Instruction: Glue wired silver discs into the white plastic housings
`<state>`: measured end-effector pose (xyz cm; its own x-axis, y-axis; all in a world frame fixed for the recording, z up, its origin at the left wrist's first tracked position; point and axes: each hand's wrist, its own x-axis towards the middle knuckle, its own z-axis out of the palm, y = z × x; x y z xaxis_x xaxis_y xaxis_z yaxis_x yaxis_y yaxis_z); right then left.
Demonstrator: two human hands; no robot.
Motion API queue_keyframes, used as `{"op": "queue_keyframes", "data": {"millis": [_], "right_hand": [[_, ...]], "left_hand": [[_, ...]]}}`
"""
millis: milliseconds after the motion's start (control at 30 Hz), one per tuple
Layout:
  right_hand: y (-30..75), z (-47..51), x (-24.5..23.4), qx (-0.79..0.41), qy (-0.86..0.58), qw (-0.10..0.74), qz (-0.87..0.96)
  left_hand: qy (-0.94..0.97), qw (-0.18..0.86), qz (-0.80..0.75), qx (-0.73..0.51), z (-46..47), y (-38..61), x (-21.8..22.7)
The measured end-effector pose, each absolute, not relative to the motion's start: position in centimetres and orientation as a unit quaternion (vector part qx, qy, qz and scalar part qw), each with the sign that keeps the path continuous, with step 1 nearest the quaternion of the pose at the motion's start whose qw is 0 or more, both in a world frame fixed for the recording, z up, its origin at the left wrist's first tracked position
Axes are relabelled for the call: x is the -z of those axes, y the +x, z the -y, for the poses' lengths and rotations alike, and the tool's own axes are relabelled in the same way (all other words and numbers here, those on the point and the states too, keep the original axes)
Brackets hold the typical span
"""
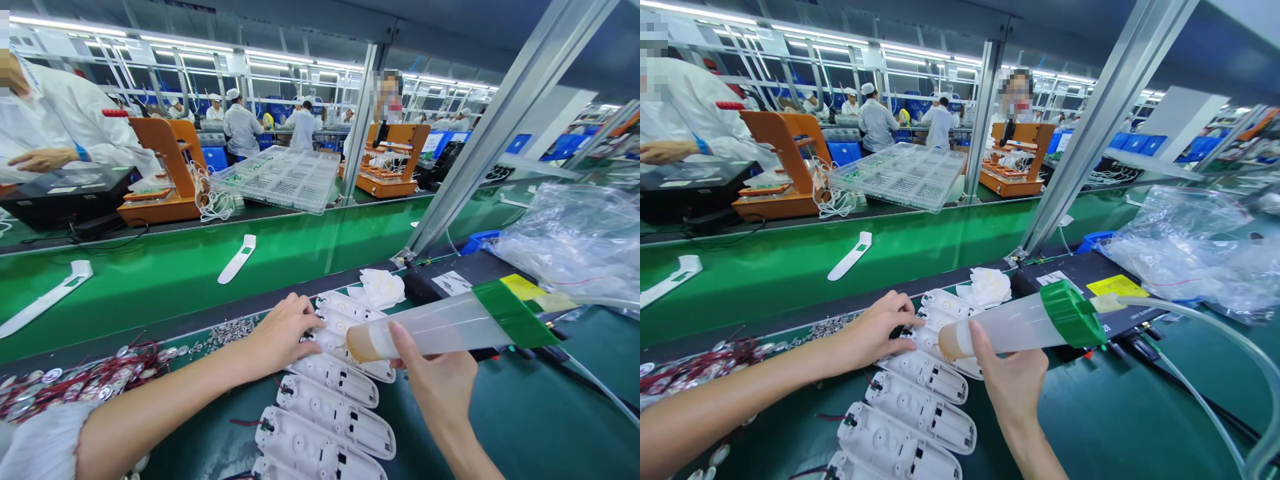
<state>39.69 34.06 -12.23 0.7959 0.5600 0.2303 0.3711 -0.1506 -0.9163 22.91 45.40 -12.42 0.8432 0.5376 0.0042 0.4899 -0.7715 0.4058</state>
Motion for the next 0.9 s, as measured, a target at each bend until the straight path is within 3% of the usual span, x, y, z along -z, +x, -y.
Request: {"op": "queue_keyframes", "data": {"millis": [600,900], "right_hand": [[39.69,-34.31,12.70,-0.064,-0.724,0.608,0.319],[39.84,-33.81,12.17,-0.072,-0.755,0.570,0.317]], "left_hand": [[0.941,0.198,-0.267,-0.064,-45.43,22.91,12.66],[0.939,0.202,-0.272,-0.061,-45.35,22.82,12.60]]}}
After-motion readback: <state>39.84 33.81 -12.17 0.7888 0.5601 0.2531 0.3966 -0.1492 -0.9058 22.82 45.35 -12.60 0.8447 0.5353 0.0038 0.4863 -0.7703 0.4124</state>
